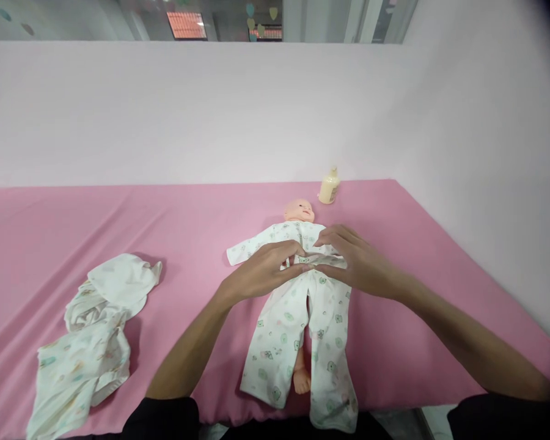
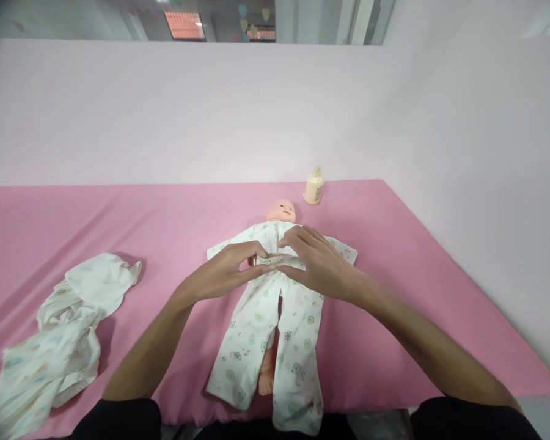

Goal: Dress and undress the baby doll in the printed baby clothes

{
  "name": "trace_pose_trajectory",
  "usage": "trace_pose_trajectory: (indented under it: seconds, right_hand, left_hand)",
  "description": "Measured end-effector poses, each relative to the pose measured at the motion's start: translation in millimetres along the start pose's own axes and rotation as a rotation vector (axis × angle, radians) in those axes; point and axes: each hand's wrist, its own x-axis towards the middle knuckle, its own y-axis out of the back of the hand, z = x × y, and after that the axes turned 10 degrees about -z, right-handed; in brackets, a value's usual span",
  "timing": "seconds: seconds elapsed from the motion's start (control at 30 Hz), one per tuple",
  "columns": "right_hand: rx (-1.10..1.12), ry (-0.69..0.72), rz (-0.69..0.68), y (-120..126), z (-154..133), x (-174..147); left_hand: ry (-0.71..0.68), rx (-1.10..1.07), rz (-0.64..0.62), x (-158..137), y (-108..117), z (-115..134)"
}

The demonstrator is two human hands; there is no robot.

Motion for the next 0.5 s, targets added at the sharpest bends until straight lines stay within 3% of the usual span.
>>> trace_pose_trajectory:
  seconds: [0.13, 0.33, 0.4, 0.5]
  right_hand:
    - [0.146, -0.082, -0.051, -3, -4, -5]
    - [0.216, -0.131, -0.020, 2, -18, -14]
    - [0.296, -0.159, -0.096, 8, -20, -17]
    - [0.621, -0.230, -0.251, 14, -14, -19]
  left_hand:
    - [0.007, -0.070, 0.017, -1, -2, -2]
    - [0.008, -0.120, 0.044, 3, -4, -2]
    - [-0.012, -0.128, 0.036, 3, -4, -1]
    - [-0.037, -0.143, 0.023, 2, -4, 3]
